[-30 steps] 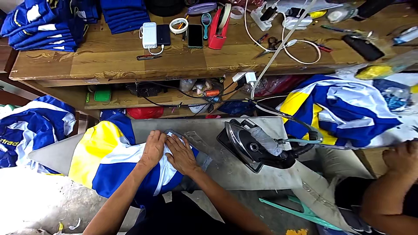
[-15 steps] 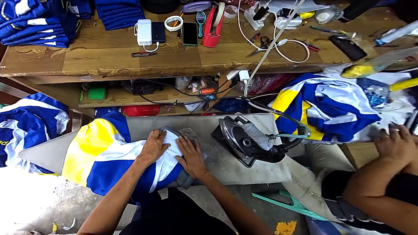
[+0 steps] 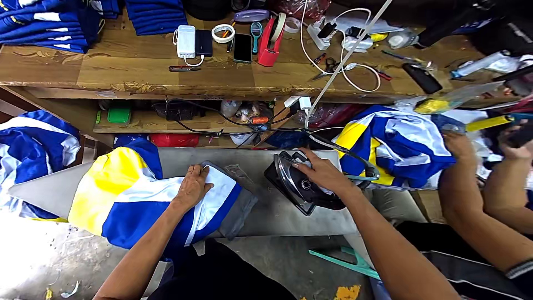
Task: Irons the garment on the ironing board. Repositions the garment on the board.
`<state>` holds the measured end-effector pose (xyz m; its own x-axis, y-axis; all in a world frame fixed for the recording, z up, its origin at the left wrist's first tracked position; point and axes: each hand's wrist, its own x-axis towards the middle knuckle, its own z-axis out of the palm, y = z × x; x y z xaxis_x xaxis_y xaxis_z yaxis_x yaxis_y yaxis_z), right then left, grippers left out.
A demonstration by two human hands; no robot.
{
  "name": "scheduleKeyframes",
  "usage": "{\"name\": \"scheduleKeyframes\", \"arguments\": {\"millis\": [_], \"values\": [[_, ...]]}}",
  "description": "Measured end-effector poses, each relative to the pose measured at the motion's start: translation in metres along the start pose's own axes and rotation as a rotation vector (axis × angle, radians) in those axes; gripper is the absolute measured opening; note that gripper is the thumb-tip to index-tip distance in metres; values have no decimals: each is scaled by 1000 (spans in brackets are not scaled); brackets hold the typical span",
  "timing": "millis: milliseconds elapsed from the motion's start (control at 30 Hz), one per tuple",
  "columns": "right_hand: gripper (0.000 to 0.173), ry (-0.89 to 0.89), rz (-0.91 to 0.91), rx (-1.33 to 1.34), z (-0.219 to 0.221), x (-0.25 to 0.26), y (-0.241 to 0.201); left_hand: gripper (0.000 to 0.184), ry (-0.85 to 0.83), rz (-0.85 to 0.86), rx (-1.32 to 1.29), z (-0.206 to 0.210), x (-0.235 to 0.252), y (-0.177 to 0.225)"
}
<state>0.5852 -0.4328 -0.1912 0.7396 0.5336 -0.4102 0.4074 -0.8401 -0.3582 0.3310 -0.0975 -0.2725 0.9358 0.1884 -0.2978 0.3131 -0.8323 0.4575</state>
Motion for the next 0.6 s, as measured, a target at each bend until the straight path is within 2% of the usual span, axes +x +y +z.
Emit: {"name": "scheduleKeyframes", "arguments": {"millis": [133,267,367,467,600], "values": [[61,12,-40,-90,3,-20,-70,63,3,6,-2,-2,2,1],[59,15,-179,20,8,-29,-144,64,-4,4,-13,-3,3,1],[55,-20,-221,98,27,-19,-188,64,-24,7,-24,-5,5,-2],[55,-72,-187,86,54,-13,-197,54,-31,37,-62,-7,6,-8],[59,-76,-147,42,79,-35,-165,45,-35,69,-176,-15,11,-17]]}}
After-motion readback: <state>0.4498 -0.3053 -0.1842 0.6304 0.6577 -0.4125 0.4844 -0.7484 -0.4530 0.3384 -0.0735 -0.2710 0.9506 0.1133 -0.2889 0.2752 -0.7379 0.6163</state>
